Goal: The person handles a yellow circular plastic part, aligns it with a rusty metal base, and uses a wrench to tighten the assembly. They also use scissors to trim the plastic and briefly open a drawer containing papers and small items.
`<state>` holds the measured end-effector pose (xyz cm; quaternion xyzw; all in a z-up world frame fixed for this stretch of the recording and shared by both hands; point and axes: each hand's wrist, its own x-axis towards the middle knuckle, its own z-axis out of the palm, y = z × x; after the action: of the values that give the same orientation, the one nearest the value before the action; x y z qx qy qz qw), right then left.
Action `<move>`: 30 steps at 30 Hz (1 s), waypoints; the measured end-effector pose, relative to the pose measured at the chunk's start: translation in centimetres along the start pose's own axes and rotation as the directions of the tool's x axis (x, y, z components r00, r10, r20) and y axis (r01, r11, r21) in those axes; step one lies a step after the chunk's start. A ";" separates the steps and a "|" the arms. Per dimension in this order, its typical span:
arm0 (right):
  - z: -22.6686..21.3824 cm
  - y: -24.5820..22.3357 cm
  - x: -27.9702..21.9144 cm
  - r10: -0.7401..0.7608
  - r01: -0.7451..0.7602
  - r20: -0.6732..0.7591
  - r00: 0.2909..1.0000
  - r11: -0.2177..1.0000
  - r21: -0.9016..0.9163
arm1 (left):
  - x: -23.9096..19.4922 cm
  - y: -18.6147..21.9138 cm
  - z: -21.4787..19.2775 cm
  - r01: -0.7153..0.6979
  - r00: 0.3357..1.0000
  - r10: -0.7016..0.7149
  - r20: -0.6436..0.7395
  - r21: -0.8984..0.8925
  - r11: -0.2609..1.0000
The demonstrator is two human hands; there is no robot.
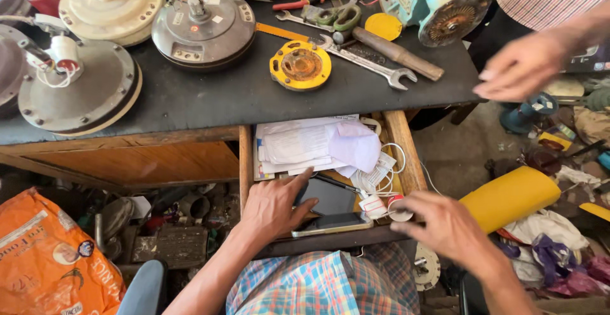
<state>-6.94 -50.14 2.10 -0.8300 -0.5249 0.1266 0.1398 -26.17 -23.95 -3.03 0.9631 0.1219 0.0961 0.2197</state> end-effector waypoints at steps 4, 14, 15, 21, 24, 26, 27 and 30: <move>-0.8 1.4 1.8 0.097 -0.100 -0.076 0.992 0.994 -0.037 | 1.7 -1.4 0.9 -0.052 0.995 0.058 -0.085 0.070 0.996; 1.7 2.5 10.2 -0.107 0.086 -0.068 0.992 0.961 -0.264 | 6.3 -2.8 0.9 -0.133 0.991 0.111 0.081 0.363 0.922; 2.1 2.2 10.8 -0.151 0.122 -0.092 0.984 0.958 -0.260 | 6.4 -2.8 1.0 -0.146 0.989 0.128 0.073 0.388 0.910; 3.8 1.7 14.0 -0.197 0.198 0.037 0.980 0.917 -0.346 | 7.0 -4.1 2.3 -0.190 0.982 0.166 0.093 0.471 0.861; 3.7 2.8 14.4 -0.158 0.161 0.035 0.987 0.937 -0.309 | 7.6 -5.4 2.1 -0.225 0.974 0.218 0.067 0.426 0.876; 3.3 3.5 14.2 -0.161 0.149 -0.015 0.987 0.942 -0.301 | 8.4 -6.1 1.6 -0.235 0.969 0.246 0.017 0.365 0.901; 3.2 3.6 14.0 -0.159 0.140 -0.040 0.986 0.945 -0.296 | 8.8 -6.3 1.3 -0.206 0.978 0.201 0.048 0.324 0.924; 2.7 3.7 13.8 -0.204 0.166 -0.125 0.971 0.950 -0.262 | 9.9 -6.8 0.3 -0.136 0.988 0.115 0.100 0.242 0.961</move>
<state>0.90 -38.91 -2.67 -0.7950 -0.6004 -0.0173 0.0845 -18.01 -15.38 -5.05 0.9920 0.0621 0.0529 0.0960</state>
